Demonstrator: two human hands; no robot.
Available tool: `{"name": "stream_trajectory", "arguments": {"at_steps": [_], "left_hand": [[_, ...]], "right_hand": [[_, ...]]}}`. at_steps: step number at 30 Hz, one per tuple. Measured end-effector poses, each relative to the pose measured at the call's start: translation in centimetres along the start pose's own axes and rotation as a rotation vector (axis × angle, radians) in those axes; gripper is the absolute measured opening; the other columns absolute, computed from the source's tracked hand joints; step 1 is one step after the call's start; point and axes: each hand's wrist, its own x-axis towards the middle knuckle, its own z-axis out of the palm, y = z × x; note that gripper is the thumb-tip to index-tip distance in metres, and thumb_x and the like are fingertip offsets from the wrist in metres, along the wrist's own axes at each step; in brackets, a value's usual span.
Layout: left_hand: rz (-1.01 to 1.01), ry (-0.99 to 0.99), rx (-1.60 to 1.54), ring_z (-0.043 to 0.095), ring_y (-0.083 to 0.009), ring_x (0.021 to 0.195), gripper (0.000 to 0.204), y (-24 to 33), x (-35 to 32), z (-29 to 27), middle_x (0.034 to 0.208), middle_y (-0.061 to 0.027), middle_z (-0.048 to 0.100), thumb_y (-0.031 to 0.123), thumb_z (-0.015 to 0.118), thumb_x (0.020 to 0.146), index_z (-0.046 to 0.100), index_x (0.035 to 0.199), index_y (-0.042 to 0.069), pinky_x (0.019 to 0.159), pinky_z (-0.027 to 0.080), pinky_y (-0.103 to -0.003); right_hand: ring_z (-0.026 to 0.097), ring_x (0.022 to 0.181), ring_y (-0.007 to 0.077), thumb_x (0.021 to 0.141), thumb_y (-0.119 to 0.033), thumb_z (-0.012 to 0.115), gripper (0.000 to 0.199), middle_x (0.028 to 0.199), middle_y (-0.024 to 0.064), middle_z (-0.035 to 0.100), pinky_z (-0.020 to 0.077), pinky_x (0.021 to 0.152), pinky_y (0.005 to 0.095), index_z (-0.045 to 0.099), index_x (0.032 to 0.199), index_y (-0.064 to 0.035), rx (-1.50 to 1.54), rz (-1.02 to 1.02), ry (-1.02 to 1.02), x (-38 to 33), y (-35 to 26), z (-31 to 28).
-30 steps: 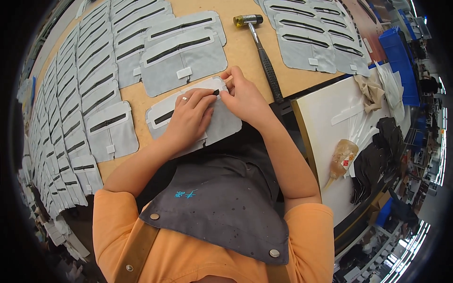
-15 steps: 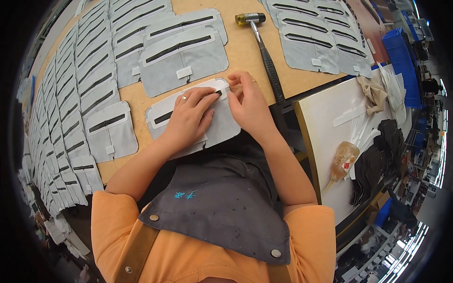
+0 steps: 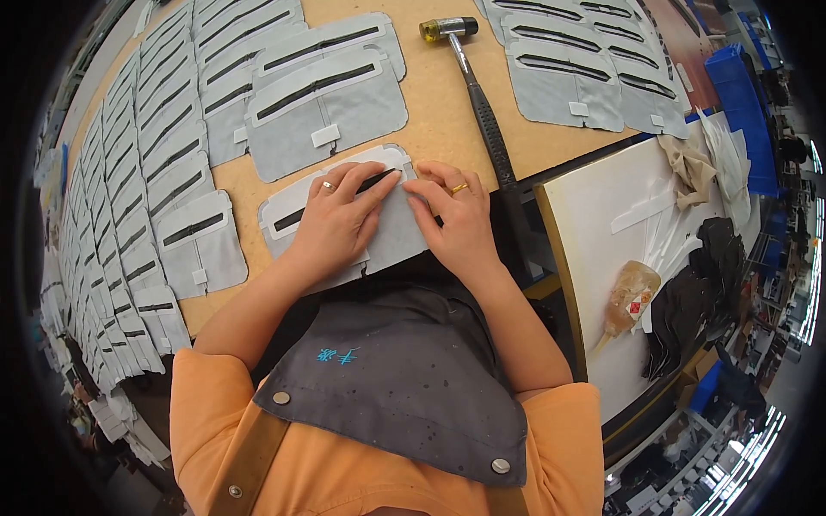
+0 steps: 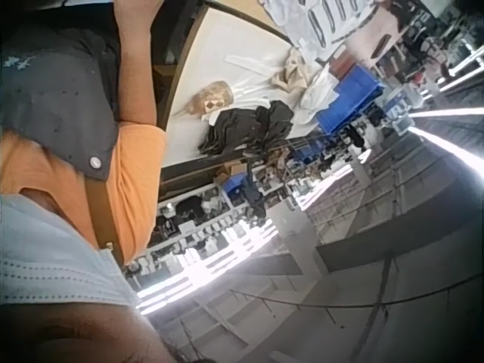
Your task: Manually assemble gray leather or synthetic pouches by applying adhesive, folding edges, and securing them with a hammer.
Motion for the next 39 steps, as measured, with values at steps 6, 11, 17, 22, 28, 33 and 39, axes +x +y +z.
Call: {"name": "stream_trajectory", "arguments": {"at_steps": [6,11,17,22,28,33,39], "left_hand": [[0.04,-0.013,0.025,0.049,-0.0279,0.114,0.044,-0.4,0.5,-0.7,0.122,-0.0069,0.051,0.008,0.055,0.086,0.056,0.13,0.01,0.098,0.037,-0.041],[-0.209,0.147,-0.457,0.05,-0.0284,0.111,0.04,-4.1,-0.1,-4.7,0.12,-0.0128,0.051,0.008,0.06,0.087,0.055,0.125,0.001,0.097,0.04,-0.036],[-0.32,0.065,0.025,0.053,-0.0263,0.101,0.04,-5.7,-6.0,-6.9,0.112,-0.0134,0.052,0.003,0.065,0.081,0.055,0.119,0.0,0.092,0.043,-0.035],[-0.42,0.064,-0.263,0.055,-0.021,0.09,0.036,-5.3,-5.4,-7.0,0.106,-0.0121,0.055,0.002,0.063,0.081,0.056,0.117,0.002,0.08,0.047,-0.031],[-0.592,-0.001,-0.535,0.055,-0.0139,0.077,0.027,-5.2,-5.7,-7.5,0.087,-0.0072,0.059,0.0,0.056,0.088,0.056,0.115,0.002,0.074,0.046,-0.027],[-0.603,0.224,-0.89,0.055,-0.0109,0.095,0.022,-5.7,-6.5,-5.6,0.104,-0.0054,0.058,0.0,0.052,0.092,0.054,0.113,0.002,0.083,0.045,-0.027],[-0.475,0.185,-0.762,0.056,-0.0131,0.1,0.022,-6.4,-6.8,-5.7,0.108,-0.0061,0.059,0.001,0.054,0.092,0.054,0.114,0.002,0.086,0.046,-0.029]], "right_hand": [[0.054,0.102,0.0233,0.083,-0.011,0.067,0.018,0.115,0.0033,0.061,0.0406,0.089,0.037,0.069,0.101,-0.0117,-0.029,-0.027,0.022,-0.1,-0.3,0.3],[0.054,0.101,0.0236,0.083,-0.008,0.065,0.019,0.114,0.0029,0.061,0.0406,0.088,0.0374,0.069,0.101,-0.012,-0.122,-0.062,0.036,-0.3,-0.7,0.2],[0.056,0.101,0.0265,0.082,-0.005,0.063,0.022,0.111,0.0081,0.062,0.0428,0.088,0.0405,0.066,0.104,-0.0038,-0.286,-0.152,0.004,1.0,-4.2,0.7],[0.058,0.096,0.0273,0.08,0.0,0.061,0.029,0.105,0.0106,0.061,0.0488,0.083,0.0375,0.064,0.109,0.0011,0.151,-0.414,-0.248,1.3,-8.4,5.8],[0.055,0.089,0.0225,0.078,-0.002,0.063,0.034,0.103,0.0054,0.059,0.0477,0.08,0.0358,0.065,0.112,-0.0018,-0.016,-0.463,-0.231,1.2,-8.3,6.7],[0.055,0.089,0.0225,0.079,-0.007,0.064,0.031,0.101,0.0043,0.059,0.0466,0.08,0.0364,0.067,0.109,-0.0039,-0.054,-0.445,-0.206,1.2,-8.4,7.2],[0.056,0.092,0.0245,0.082,-0.008,0.063,0.025,0.1,0.0031,0.06,0.0449,0.081,0.0386,0.069,0.106,-0.0087,0.021,-0.336,-0.254,1.8,-8.0,7.3]]}}
